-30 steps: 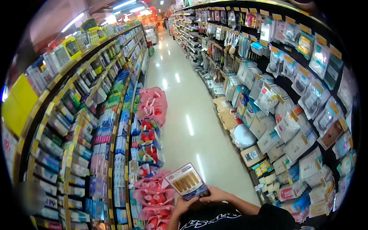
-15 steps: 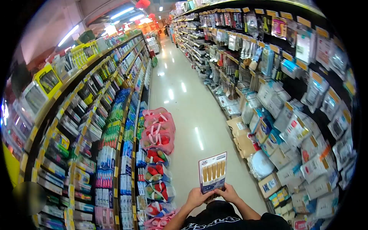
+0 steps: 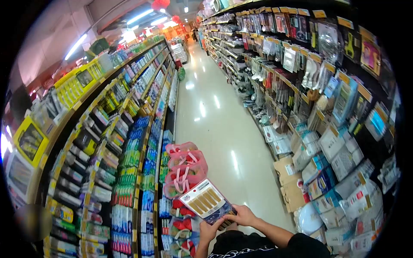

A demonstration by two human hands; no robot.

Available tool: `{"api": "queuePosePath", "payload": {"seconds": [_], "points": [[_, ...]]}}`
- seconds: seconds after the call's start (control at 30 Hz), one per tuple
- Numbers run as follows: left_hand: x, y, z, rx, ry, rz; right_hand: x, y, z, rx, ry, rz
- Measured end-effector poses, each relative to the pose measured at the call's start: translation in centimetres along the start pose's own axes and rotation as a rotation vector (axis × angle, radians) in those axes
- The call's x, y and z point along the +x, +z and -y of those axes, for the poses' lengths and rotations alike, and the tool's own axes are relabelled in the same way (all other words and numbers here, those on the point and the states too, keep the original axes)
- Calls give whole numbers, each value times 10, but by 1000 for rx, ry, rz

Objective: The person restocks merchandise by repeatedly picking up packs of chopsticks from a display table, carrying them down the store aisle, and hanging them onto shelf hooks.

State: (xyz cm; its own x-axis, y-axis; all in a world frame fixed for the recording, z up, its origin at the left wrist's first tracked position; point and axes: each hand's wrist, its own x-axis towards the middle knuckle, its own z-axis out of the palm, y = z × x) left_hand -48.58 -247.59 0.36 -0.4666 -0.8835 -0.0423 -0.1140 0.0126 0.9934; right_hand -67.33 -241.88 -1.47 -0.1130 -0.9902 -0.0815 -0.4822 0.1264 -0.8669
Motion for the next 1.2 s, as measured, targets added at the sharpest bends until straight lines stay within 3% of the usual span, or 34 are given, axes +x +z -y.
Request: {"api": "queuePosePath", "payload": {"seconds": [0.2, 0.23, 0.37, 0.47, 0.5, 0.6, 0.63, 0.73, 0.77, 0.87, 1.07, 1.2], "points": [[186, 17, 31, 16, -5, 211, 130, -70, -27, 61, 223, -42], [225, 19, 27, 29, -24, 288, 153, -78, -45, 27, 126, -133], [355, 57, 19, 144, 80, 397, 232, -157, -59, 181, 215, -211], [443, 89, -14, 354, -11, 532, 291, -188, -114, 361, 185, -382], [465, 100, -37, 379, -2, 551, 303, -213, -92, 439, 160, -423], [536, 129, -59, 351, -4, 637, 350, -250, -110, 397, 232, -513], [561, 140, -39, 342, 11, 654, 367, -256, -134, 394, 227, -530], [626, 174, -28, 333, 64, 621, 423, -280, -193, 577, 162, -572], [650, 183, -27, 343, 8, 628, 439, -300, -196, 588, 209, -485], [724, 200, -35, 382, 124, 514, 514, -354, -208, 534, 183, -401], [883, 205, -79, 394, -105, 429, 671, -469, -185, 269, 176, -305], [977, 225, -72, 52, -11, 383, 753, -504, -205, 375, 98, -417]]}}
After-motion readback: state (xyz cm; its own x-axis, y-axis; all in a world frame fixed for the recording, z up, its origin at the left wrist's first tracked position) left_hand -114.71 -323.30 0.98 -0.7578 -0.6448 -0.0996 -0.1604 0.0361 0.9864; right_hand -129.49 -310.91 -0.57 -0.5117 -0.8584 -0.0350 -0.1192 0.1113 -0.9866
